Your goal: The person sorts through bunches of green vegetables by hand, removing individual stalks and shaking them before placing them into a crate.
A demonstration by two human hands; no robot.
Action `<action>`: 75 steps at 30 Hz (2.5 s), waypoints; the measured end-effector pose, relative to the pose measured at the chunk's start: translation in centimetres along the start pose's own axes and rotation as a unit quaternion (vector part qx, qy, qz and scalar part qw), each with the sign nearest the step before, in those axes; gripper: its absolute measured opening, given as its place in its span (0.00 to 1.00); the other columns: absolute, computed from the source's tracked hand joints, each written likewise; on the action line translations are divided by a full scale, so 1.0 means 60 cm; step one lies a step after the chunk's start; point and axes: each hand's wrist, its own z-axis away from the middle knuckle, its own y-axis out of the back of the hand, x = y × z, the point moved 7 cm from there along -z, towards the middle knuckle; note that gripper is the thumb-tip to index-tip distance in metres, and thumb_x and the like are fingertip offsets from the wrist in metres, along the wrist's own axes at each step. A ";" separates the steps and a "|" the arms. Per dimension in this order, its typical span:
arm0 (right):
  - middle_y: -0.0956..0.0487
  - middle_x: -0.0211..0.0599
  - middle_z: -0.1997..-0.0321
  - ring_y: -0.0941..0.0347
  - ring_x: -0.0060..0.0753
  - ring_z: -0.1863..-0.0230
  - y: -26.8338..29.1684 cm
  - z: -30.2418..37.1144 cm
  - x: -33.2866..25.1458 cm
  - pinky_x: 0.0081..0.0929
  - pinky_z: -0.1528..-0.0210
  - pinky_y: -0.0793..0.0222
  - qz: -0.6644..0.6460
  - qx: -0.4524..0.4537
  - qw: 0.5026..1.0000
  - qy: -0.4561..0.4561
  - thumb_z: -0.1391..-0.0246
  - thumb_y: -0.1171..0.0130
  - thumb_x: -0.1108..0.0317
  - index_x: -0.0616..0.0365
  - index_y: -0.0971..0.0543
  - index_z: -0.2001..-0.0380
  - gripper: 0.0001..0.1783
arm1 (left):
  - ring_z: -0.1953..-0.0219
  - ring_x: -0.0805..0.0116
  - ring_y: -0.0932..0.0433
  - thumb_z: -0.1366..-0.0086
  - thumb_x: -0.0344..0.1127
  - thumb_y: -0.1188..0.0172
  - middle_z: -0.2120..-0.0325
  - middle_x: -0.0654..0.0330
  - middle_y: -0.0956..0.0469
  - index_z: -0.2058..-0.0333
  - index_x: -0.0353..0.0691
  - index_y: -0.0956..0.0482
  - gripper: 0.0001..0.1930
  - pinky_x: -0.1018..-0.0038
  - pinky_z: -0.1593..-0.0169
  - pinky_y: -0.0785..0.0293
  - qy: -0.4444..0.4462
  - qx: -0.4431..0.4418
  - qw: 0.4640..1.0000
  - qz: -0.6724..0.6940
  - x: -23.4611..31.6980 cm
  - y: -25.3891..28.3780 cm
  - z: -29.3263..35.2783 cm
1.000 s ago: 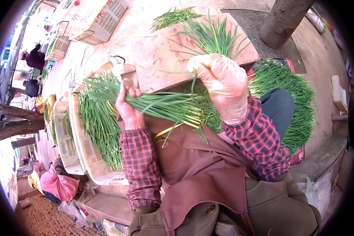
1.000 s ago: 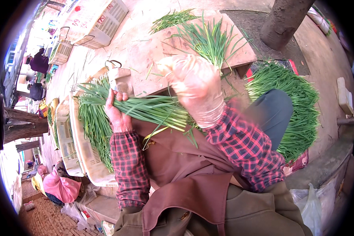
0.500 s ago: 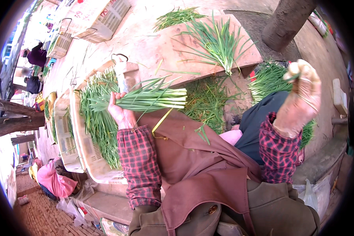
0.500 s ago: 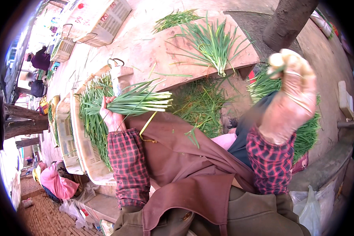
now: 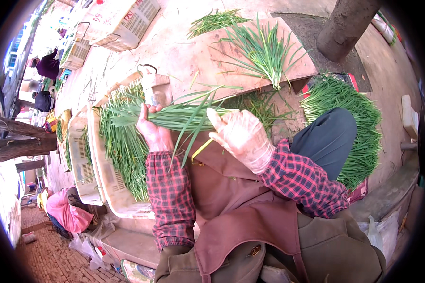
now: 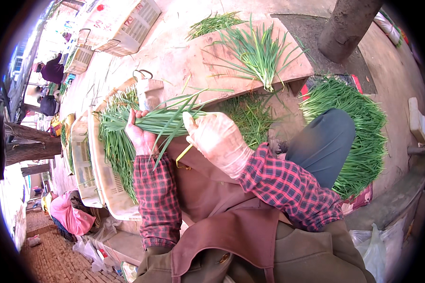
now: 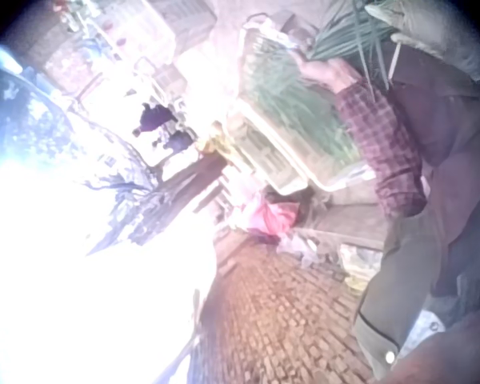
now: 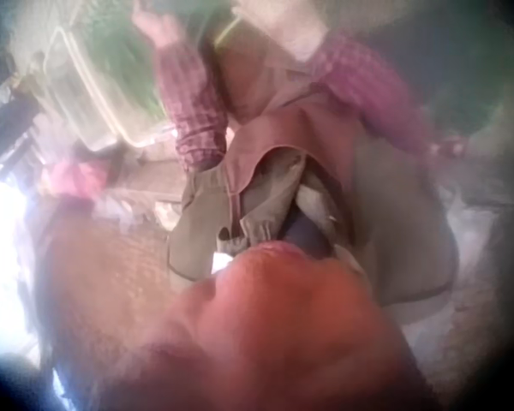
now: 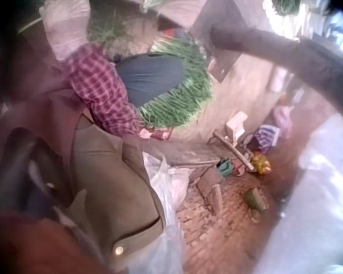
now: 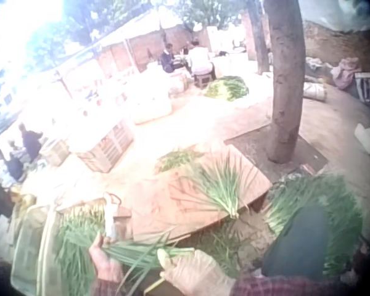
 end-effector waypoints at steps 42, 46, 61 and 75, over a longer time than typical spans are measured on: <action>0.22 0.40 0.66 0.25 0.47 0.60 -0.001 -0.009 0.107 0.40 0.55 0.28 -0.215 0.005 0.977 0.005 0.50 0.39 0.68 0.58 0.21 0.59 0.14 | 0.75 0.68 0.32 0.30 0.36 0.46 0.81 0.66 0.34 0.72 0.42 0.32 0.10 0.71 0.64 0.31 0.077 -0.061 0.994 0.041 -0.014 0.006 -0.018; 0.24 0.39 0.71 0.25 0.44 0.67 -0.023 -0.013 0.099 0.38 0.62 0.29 -0.182 -0.011 0.983 0.012 0.51 0.39 0.70 0.58 0.21 0.68 0.07 | 0.75 0.68 0.32 0.30 0.36 0.46 0.81 0.66 0.34 0.72 0.42 0.32 0.10 0.72 0.65 0.32 0.088 -0.044 0.995 0.035 -0.029 0.005 -0.012; 0.26 0.37 0.72 0.26 0.39 0.68 -0.006 0.004 0.145 0.33 0.65 0.29 -0.314 0.003 0.945 -0.095 0.51 0.36 0.74 0.61 0.22 0.69 0.05 | 0.74 0.67 0.32 0.30 0.34 0.47 0.80 0.66 0.35 0.72 0.42 0.33 0.10 0.68 0.63 0.30 0.084 -0.061 0.992 0.074 0.006 0.017 -0.024; 0.25 0.47 0.76 0.25 0.52 0.71 -0.046 -0.032 0.086 0.44 0.65 0.28 -0.208 -0.121 0.970 0.036 0.52 0.43 0.67 0.59 0.22 0.77 0.07 | 0.77 0.70 0.35 0.30 0.35 0.46 0.82 0.67 0.37 0.71 0.43 0.34 0.10 0.74 0.67 0.33 0.082 -0.059 0.994 0.034 -0.015 0.004 -0.014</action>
